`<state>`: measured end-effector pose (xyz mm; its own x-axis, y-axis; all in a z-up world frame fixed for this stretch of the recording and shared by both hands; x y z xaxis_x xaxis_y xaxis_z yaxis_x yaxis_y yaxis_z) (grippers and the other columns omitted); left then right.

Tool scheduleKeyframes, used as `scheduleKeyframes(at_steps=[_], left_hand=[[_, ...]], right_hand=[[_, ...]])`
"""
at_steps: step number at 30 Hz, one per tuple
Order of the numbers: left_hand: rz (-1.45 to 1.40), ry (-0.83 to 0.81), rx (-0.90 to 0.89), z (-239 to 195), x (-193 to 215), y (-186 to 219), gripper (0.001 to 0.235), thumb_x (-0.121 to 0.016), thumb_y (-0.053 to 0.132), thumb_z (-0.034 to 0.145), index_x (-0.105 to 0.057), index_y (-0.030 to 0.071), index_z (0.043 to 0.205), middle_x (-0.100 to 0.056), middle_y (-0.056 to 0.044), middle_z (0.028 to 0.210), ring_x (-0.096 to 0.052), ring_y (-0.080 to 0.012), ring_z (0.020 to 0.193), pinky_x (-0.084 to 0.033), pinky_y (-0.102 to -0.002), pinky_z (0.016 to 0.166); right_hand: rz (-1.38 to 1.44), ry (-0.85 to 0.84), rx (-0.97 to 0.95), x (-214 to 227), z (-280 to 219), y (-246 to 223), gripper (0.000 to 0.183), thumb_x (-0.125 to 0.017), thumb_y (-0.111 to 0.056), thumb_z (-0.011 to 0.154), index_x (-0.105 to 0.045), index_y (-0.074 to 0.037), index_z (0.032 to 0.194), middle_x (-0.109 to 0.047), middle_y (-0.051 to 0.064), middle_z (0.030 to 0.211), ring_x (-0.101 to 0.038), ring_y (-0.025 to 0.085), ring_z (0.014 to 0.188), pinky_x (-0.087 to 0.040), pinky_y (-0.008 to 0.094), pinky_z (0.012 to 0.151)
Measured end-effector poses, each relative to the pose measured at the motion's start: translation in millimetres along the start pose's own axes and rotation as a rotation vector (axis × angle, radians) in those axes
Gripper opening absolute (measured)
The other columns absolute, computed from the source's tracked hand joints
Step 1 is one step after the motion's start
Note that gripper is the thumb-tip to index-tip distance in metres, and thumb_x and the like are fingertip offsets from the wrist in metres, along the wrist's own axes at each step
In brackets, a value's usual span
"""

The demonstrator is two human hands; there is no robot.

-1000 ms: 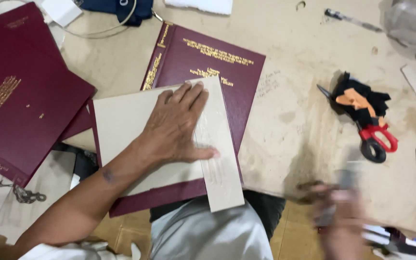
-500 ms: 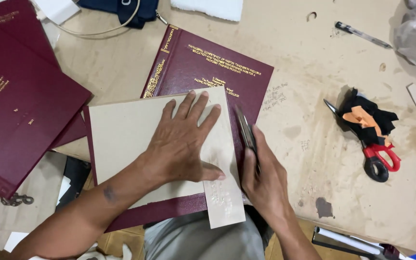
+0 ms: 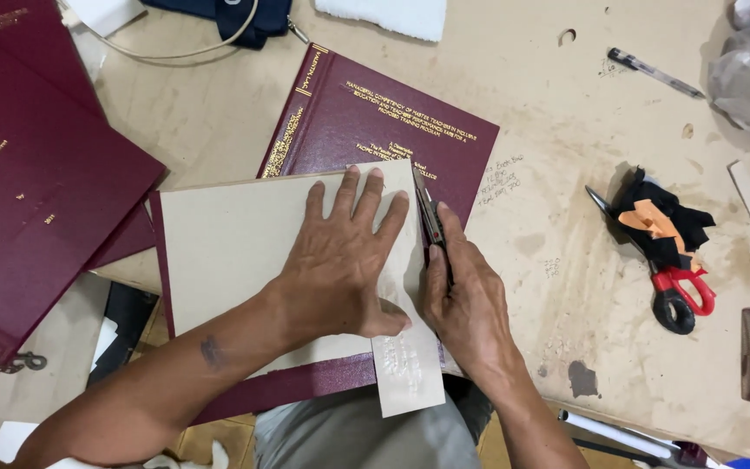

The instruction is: Trimming the inner paper lining of bound books using a utility knife as part of a finishing process.

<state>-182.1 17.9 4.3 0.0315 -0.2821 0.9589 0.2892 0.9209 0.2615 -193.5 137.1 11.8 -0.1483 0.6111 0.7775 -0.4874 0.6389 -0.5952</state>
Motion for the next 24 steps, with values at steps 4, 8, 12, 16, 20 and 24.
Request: scheduleKeyframes(at_steps=[4, 8, 12, 16, 20, 24], left_hand=[[0.021, -0.091, 0.031, 4, -15, 0, 0.153, -0.09, 0.087, 0.04, -0.033, 0.002, 0.153, -0.031, -0.035, 0.157, -0.025, -0.0567, 0.146, -0.024, -0.072, 0.109], [0.025, -0.182, 0.052, 7, -28, -2, 0.159, -0.091, 0.088, 0.039, -0.026, 0.004, 0.157, -0.023, -0.034, 0.16, -0.018, -0.0576, 0.147, -0.018, -0.074, 0.112], [-0.019, -0.275, 0.064, 8, -30, -2, 0.155, -0.089, 0.081, 0.044, -0.02, 0.003, 0.159, -0.017, -0.035, 0.161, -0.013, -0.0585, 0.147, -0.015, -0.076, 0.111], [0.015, -0.359, 0.097, 12, -34, -3, 0.157, -0.09, 0.085, 0.042, -0.02, 0.006, 0.159, -0.015, -0.032, 0.163, -0.011, -0.0563, 0.149, -0.016, -0.075, 0.112], [0.021, -0.39, 0.105, 14, -32, -2, 0.161, -0.094, 0.09, 0.041, -0.02, 0.005, 0.157, -0.013, -0.033, 0.163, -0.009, -0.0564, 0.149, -0.014, -0.076, 0.113], [0.029, -0.396, 0.096, 14, -32, -1, 0.161, -0.091, 0.091, 0.04, -0.022, 0.004, 0.157, -0.015, -0.036, 0.161, -0.013, -0.0593, 0.147, -0.016, -0.076, 0.112]], right_hand=[[-0.01, -0.012, 0.0, 2, 2, -5, 0.05, -0.049, -0.011, 0.107, -0.039, -0.007, 0.156, -0.066, 0.027, 0.134, -0.071, 0.039, 0.11, -0.058, 0.042, 0.092], [-0.088, -0.101, -0.045, 5, 10, -12, 0.05, -0.047, -0.013, 0.106, -0.04, -0.006, 0.155, -0.07, 0.026, 0.1, -0.069, 0.039, 0.076, -0.054, 0.046, 0.065], [-0.103, -0.174, -0.116, 8, 16, -14, 0.05, -0.047, -0.014, 0.105, -0.042, -0.01, 0.154, -0.072, 0.028, 0.116, -0.071, 0.045, 0.089, -0.055, 0.048, 0.071], [-0.099, -0.235, -0.191, 16, 7, -20, 0.051, -0.049, -0.014, 0.104, -0.043, -0.011, 0.154, -0.075, 0.023, 0.098, -0.07, 0.042, 0.075, -0.052, 0.048, 0.065], [-0.119, -0.278, -0.26, 26, -23, -25, 0.05, -0.049, -0.016, 0.103, -0.047, -0.009, 0.152, -0.067, 0.021, 0.073, -0.06, 0.038, 0.058, -0.045, 0.047, 0.057], [-0.063, -0.268, -0.308, 34, -61, -30, 0.049, -0.05, -0.016, 0.103, -0.048, -0.006, 0.151, -0.076, 0.023, 0.092, -0.068, 0.036, 0.051, -0.047, 0.049, 0.049]])
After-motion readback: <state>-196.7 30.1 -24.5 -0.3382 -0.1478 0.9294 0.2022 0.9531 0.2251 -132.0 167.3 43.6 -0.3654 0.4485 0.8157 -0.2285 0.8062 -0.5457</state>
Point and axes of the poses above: each hand's wrist, its own z-axis towards the middle knuckle, its own x-axis out of the back of the hand, y = z × x, the point moved 10 cm from there along z, towards the middle knuckle
